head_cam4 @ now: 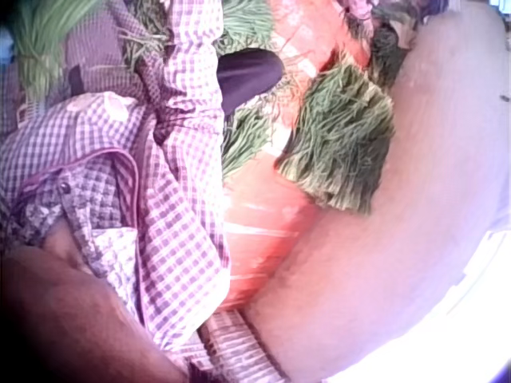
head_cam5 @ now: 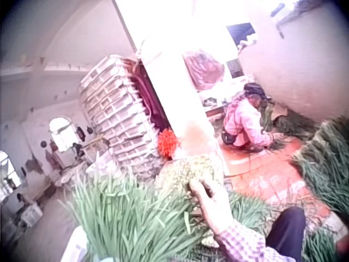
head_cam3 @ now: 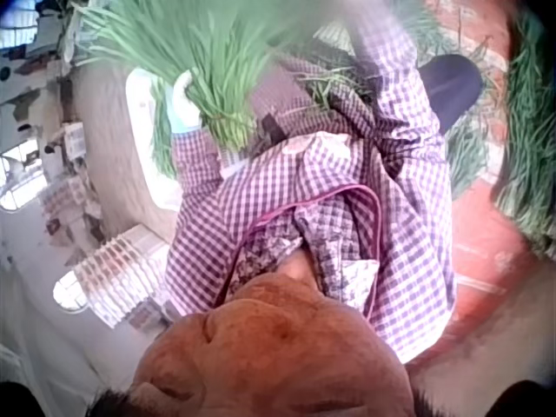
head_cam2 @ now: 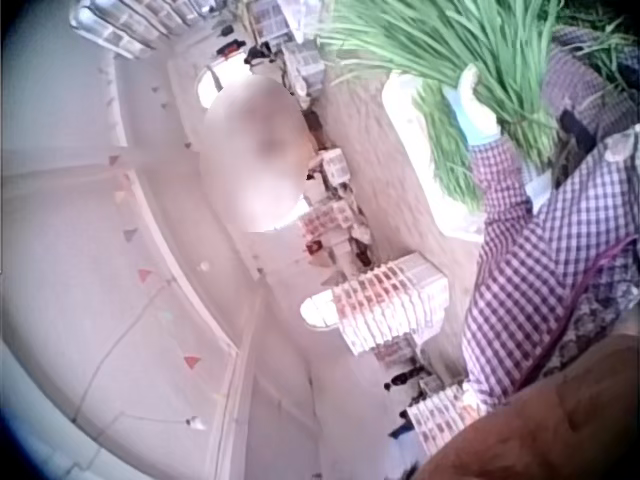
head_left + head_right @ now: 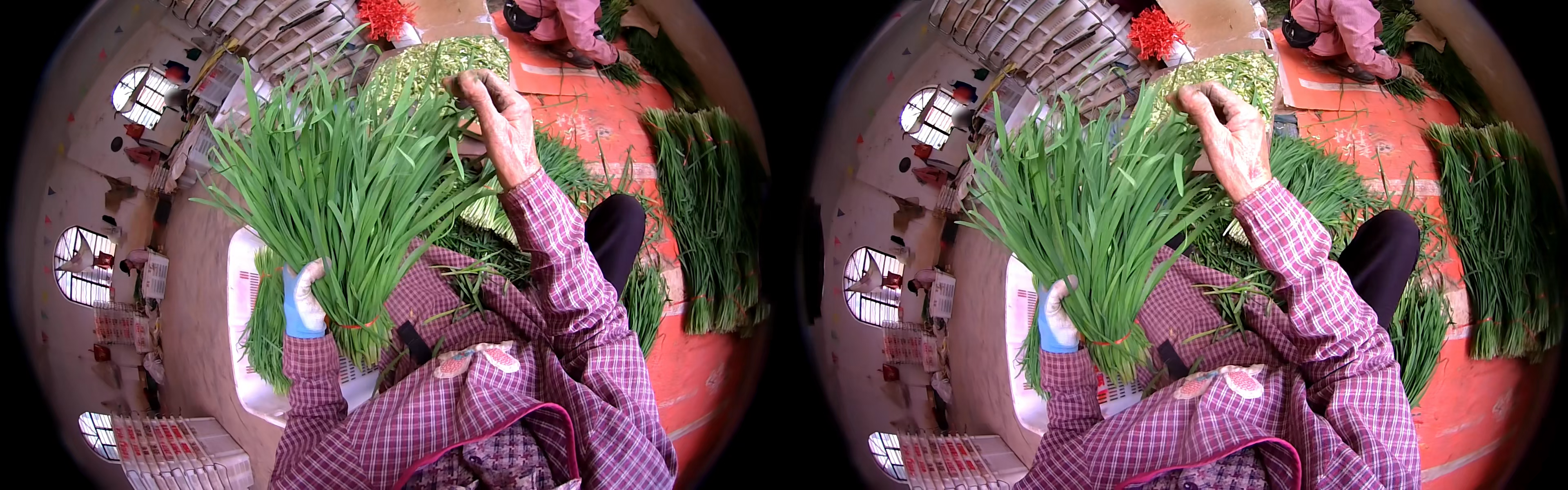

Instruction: The person sorts bundles of green chives by hand, removing individual blades and trimming the roots with a knife.

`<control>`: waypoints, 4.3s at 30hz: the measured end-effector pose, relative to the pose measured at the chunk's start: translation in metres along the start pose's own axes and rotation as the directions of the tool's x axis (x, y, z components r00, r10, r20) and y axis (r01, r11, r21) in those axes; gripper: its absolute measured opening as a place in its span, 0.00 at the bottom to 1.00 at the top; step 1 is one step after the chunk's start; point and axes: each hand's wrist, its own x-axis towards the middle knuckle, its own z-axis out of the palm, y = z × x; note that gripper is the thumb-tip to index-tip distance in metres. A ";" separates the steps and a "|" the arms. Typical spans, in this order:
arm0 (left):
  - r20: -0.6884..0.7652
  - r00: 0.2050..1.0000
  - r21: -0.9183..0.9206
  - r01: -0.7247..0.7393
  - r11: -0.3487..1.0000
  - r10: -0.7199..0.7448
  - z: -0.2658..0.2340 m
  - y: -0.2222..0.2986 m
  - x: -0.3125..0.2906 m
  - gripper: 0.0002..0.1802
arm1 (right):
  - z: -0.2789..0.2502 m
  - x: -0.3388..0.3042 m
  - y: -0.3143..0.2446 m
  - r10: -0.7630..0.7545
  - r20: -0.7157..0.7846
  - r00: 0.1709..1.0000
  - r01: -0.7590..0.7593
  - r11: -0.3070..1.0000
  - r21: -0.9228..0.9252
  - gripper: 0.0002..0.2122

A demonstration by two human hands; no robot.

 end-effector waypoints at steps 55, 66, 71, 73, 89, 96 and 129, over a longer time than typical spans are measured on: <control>-0.123 0.986 0.312 -0.070 0.947 0.113 0.079 0.028 -0.014 0.25 | 0.077 -0.080 0.010 0.045 0.389 0.920 0.275 0.632 -0.724 0.23; -0.194 0.974 0.263 -0.068 0.962 0.121 0.069 0.019 -0.014 0.21 | 0.069 -0.083 0.021 0.066 0.338 0.939 0.132 0.837 -0.531 0.10; -0.202 0.974 0.234 -0.058 0.971 0.106 0.070 0.016 -0.014 0.21 | 0.073 -0.093 0.022 -0.201 0.311 0.929 0.353 0.733 -0.581 0.08; -0.203 0.975 0.226 -0.046 0.973 0.093 0.070 0.015 -0.014 0.21 | 0.074 -0.093 0.024 -0.250 0.308 0.918 0.389 0.723 -0.572 0.07; -0.158 0.970 0.324 -0.125 0.938 0.184 0.079 0.017 -0.012 0.18 | 0.022 -0.043 0.010 0.359 0.122 0.925 -0.371 0.792 0.484 0.11; -0.184 0.965 0.261 -0.134 0.956 0.186 0.098 0.024 -0.004 0.19 | 0.054 -0.089 -0.011 -0.048 0.480 0.876 0.177 0.958 -0.227 0.09; -0.245 0.932 0.279 -0.197 0.940 0.268 0.100 0.019 -0.004 0.20 | 0.072 -0.102 0.022 0.040 0.383 0.923 0.282 0.608 -0.743 0.10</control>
